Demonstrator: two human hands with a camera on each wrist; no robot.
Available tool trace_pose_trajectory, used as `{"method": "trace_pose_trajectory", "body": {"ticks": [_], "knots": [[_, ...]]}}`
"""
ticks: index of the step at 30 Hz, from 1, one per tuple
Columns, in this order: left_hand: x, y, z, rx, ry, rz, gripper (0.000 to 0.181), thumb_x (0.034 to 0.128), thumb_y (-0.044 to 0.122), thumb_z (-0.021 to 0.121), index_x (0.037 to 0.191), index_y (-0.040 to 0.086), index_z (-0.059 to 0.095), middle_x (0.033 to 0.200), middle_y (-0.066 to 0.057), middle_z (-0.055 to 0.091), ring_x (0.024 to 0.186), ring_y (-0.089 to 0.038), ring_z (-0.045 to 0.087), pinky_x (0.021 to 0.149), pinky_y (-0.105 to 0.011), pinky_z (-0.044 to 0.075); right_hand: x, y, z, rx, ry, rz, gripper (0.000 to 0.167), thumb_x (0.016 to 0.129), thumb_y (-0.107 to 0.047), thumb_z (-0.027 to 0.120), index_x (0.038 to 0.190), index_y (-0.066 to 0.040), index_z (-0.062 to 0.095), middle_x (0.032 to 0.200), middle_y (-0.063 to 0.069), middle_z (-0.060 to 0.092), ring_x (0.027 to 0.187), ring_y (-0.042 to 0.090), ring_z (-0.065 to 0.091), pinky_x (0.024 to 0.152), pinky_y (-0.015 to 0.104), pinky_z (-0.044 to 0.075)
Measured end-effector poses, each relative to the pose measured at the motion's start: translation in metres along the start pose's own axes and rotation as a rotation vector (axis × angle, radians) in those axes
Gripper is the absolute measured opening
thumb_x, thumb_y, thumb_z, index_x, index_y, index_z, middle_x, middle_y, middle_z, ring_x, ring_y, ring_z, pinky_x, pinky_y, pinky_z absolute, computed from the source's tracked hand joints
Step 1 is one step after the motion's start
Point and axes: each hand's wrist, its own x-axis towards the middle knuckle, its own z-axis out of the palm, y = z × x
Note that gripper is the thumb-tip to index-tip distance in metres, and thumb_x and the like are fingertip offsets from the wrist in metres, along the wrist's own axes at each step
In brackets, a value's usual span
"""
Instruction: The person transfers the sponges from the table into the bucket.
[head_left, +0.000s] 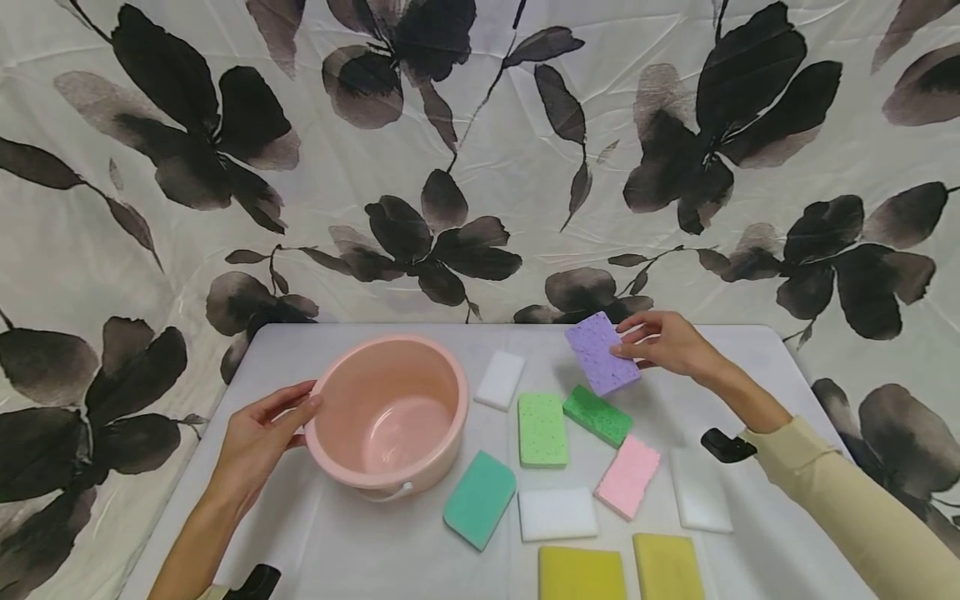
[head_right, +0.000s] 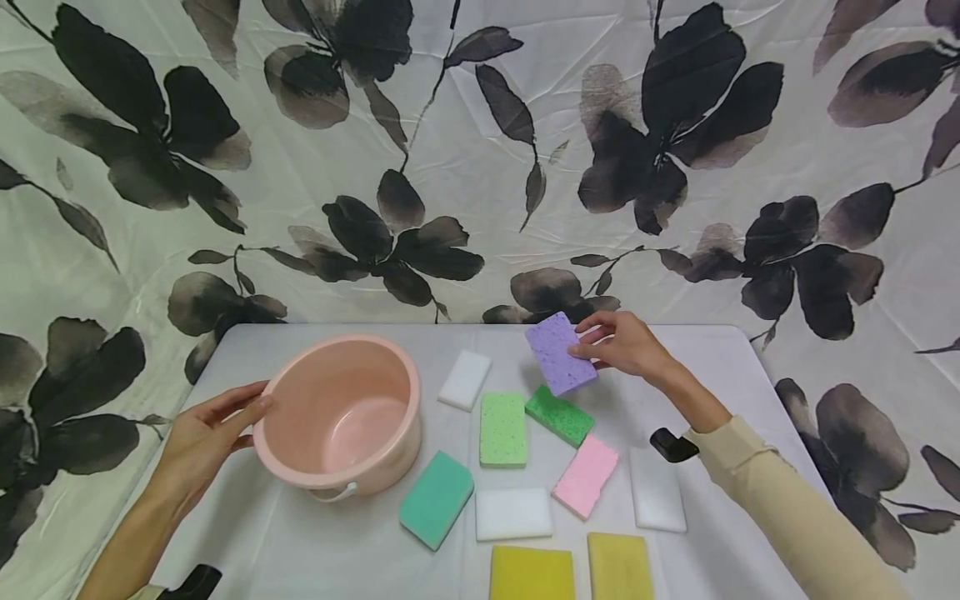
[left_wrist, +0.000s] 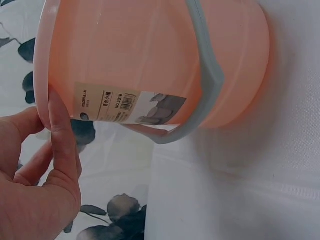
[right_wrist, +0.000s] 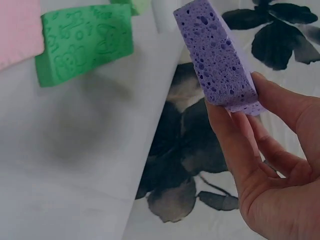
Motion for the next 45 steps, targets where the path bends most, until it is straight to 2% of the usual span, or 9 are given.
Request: {"method": "trace_pose_trajectory", "body": {"ticks": [9,20,31,45], "knots": [[0.001,0.001,-0.001,0.003,-0.001,0.006,0.062,0.0968,0.037,0.073,0.144,0.0,0.056,0.107,0.024,0.065,0.09,0.001,0.067,0.073,-0.023,0.06,0.0,-0.025,0.002,0.005,-0.018,-0.015,0.047,0.091,-0.017,0.08,0.128,0.005,0.061,0.111,0.019,0.066,0.09,0.021,0.07,0.08,0.037,0.063],[0.003,0.004,0.0,0.025,-0.005,0.018,0.061,0.0975,0.039,0.072,0.143,0.0,0.057,0.108,0.021,0.065,0.089,0.0,0.068,0.073,-0.023,0.061,0.002,-0.059,0.01,0.055,-0.083,-0.065,0.044,0.091,-0.013,0.079,0.126,0.007,0.061,0.104,0.016,0.07,0.086,0.015,0.071,0.08,0.036,0.062],[0.005,0.003,-0.002,0.023,-0.007,0.002,0.062,0.0967,0.039,0.073,0.143,0.001,0.057,0.11,0.018,0.066,0.088,0.0,0.068,0.073,-0.023,0.061,0.01,-0.091,0.03,0.104,-0.158,-0.119,0.041,0.091,-0.011,0.079,0.124,0.005,0.062,0.099,0.012,0.071,0.085,0.016,0.072,0.079,0.038,0.062],[0.005,0.004,-0.002,0.055,-0.004,-0.006,0.062,0.0969,0.041,0.072,0.143,0.002,0.058,0.124,0.002,0.067,0.088,0.0,0.068,0.074,-0.023,0.061,0.024,-0.13,0.062,0.118,-0.247,-0.171,0.037,0.09,-0.01,0.08,0.122,0.002,0.066,0.099,0.011,0.069,0.083,0.017,0.072,0.077,0.039,0.063]]}}
